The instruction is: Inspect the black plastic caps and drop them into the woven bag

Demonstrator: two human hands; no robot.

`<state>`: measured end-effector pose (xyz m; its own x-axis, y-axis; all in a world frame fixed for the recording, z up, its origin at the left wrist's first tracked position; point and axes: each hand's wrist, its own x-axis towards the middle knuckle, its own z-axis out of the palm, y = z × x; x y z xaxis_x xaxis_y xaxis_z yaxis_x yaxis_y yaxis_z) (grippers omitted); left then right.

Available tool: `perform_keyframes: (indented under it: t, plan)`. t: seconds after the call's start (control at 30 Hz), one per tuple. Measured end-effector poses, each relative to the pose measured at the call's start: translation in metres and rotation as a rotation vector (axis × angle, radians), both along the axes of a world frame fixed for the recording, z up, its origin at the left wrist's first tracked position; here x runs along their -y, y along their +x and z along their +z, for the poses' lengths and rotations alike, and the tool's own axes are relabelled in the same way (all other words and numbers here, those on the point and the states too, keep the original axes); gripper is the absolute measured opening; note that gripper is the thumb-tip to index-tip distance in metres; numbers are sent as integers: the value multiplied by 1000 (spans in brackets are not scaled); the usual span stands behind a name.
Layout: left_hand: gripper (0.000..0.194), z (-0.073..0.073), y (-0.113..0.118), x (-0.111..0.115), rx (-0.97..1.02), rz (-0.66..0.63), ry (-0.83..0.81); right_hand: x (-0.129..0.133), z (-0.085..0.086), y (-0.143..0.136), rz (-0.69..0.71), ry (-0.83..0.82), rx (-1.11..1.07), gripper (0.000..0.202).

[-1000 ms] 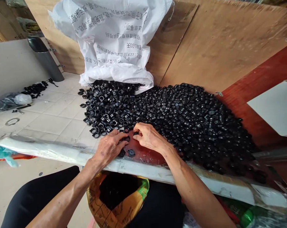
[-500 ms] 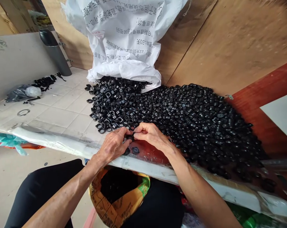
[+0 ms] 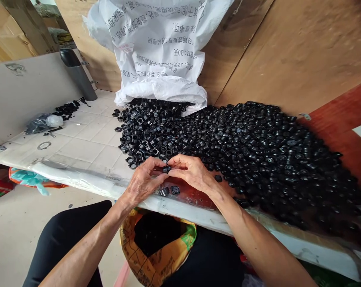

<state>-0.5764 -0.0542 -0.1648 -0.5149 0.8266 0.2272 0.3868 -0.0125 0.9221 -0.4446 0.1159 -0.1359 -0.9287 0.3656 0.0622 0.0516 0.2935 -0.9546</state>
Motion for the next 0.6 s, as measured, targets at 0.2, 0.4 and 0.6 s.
perform_keyframes:
  t: [0.2, 0.4, 0.6]
  plan:
    - [18, 0, 1, 3, -82, -1, 53, -2, -3, 4, 6, 136, 59, 18]
    - [16, 9, 3, 4, -166, -60, 109, 0, -16, 3, 5, 350, 19, 41]
    - [18, 1, 2, 4, -67, 3, 102, 6, -8, 4, -8, 387, -154, 14]
